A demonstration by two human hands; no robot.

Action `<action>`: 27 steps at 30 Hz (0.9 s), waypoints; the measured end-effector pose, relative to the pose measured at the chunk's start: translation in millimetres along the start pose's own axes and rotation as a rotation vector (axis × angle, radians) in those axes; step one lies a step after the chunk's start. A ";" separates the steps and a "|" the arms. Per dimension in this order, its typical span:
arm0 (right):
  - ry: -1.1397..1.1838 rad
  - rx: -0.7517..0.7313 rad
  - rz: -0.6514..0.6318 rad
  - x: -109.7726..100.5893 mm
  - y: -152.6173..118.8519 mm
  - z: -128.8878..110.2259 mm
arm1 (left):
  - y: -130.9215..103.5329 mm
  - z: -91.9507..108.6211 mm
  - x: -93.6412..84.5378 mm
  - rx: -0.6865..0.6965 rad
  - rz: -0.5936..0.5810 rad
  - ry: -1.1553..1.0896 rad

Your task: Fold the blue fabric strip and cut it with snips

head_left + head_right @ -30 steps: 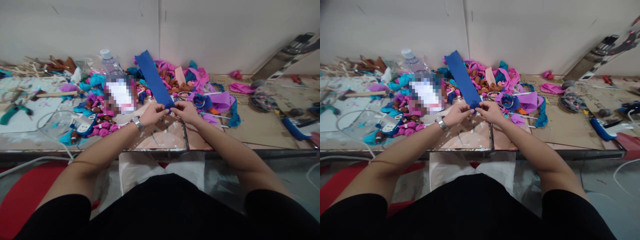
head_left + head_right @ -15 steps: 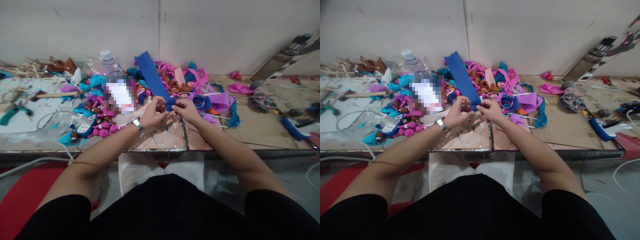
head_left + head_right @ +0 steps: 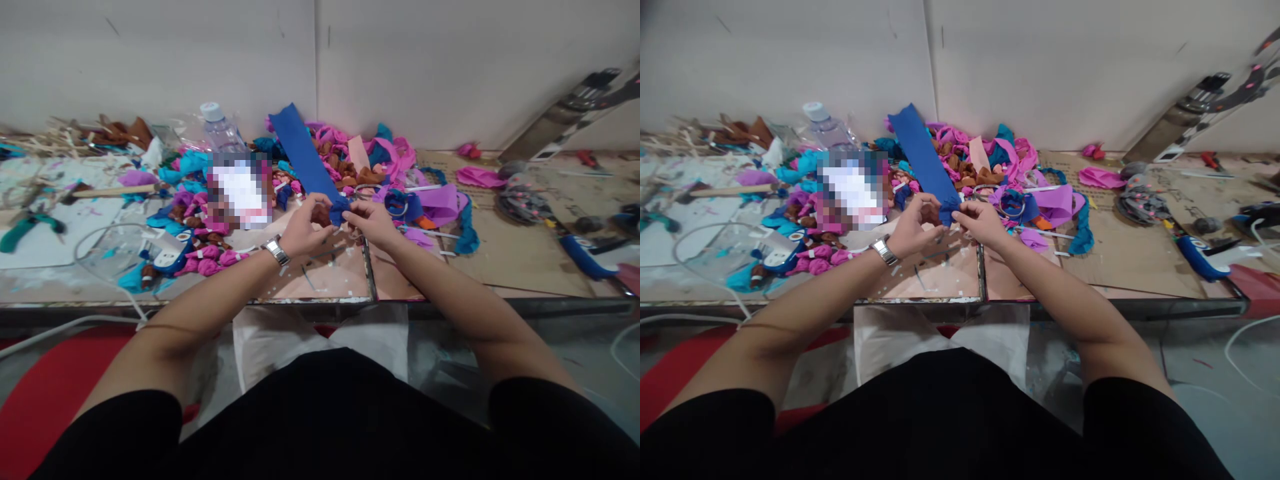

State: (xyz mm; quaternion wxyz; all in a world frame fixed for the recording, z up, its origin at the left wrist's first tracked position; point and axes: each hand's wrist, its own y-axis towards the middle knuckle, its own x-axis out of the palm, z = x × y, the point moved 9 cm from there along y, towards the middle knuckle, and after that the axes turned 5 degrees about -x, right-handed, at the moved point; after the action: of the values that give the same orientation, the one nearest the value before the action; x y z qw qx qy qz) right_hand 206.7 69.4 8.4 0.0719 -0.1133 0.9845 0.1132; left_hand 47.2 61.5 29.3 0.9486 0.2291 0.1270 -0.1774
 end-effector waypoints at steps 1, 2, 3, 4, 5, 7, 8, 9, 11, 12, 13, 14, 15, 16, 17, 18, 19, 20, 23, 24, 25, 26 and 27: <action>-0.007 -0.017 -0.001 0.1 0.6 -1.1 | 0.0 -0.3 0.2 0.005 -0.001 -0.003; -0.016 -0.034 -0.005 0.3 1.3 -2.2 | 0.0 -0.8 0.2 0.008 0.000 -0.008; -0.027 -0.051 -0.010 0.5 1.9 -3.1 | 0.0 -1.4 0.1 0.010 0.002 -0.013; -0.040 -0.067 -0.013 0.6 2.4 -4.0 | 0.0 -2.2 -0.2 0.010 0.006 -0.018; -0.052 -0.081 -0.017 0.8 2.7 -4.8 | -0.1 -3.0 -0.6 0.007 0.009 -0.021; -0.084 -0.102 -0.024 1.2 2.9 -5.9 | -0.3 -4.7 -1.9 -0.005 0.023 -0.015; -0.100 -0.110 -0.026 1.5 2.8 -6.4 | -0.3 -5.5 -2.7 -0.014 0.031 -0.010; -0.116 -0.119 -0.028 1.7 2.6 -7.1 | -0.2 -6.2 -3.4 -0.024 0.038 -0.008; -0.144 -0.134 -0.036 2.8 2.2 -8.4 | 0.5 -7.5 -3.8 -0.046 0.041 -0.015; -0.155 -0.141 -0.040 3.3 2.0 -9.1 | 1.1 -8.3 -3.6 -0.057 0.038 -0.028; -0.163 -0.147 -0.043 3.6 1.8 -9.7 | 1.7 -9.4 -3.3 -0.069 0.034 -0.045; -0.171 -0.153 -0.045 3.7 1.7 -10.3 | 2.4 -10.9 -2.9 -0.081 0.031 -0.062; -0.179 -0.157 -0.046 3.7 1.6 -10.6 | 3.0 -13.1 -2.7 -0.095 0.029 -0.076; -0.184 -0.158 -0.045 3.5 1.6 -10.9 | 3.5 -15.7 -2.9 -0.110 0.034 -0.082; -0.186 -0.158 -0.046 3.4 1.5 -11.0 | 3.8 -18.8 -3.6 -0.125 0.042 -0.079; -0.186 -0.158 -0.048 3.4 1.4 -11.2 | 4.0 -21.9 -4.3 -0.139 0.051 -0.069; -0.191 -0.161 -0.050 3.4 1.3 -11.8 | 4.1 -24.8 -5.0 -0.151 0.058 -0.055; -0.200 -0.167 -0.052 3.4 1.1 -12.8 | 4.0 -27.4 -5.2 -0.161 0.060 -0.045; -0.259 -0.199 -0.056 3.3 -0.1 -17.1 | 3.6 -31.5 -3.8 -0.180 0.044 -0.025; -0.283 -0.212 -0.054 2.9 -0.6 -18.8 | 3.5 -32.1 -3.1 -0.187 0.036 -0.015; -0.303 -0.227 -0.054 2.8 -1.2 -20.4 | 3.3 -32.2 -2.5 -0.192 0.028 -0.003; -0.318 -0.243 -0.055 2.9 -1.7 -21.9 | 3.3 -31.9 -2.3 -0.195 0.025 0.008; -0.329 -0.260 -0.058 3.2 -2.2 -23.4 | 3.2 -31.3 -2.2 -0.196 0.024 0.015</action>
State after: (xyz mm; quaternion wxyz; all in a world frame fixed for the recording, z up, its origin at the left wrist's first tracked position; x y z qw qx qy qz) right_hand 201.4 61.0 29.9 0.2195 -0.1300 0.9329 0.2541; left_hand 41.4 79.9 4.3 0.9676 0.1378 0.1481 -0.1510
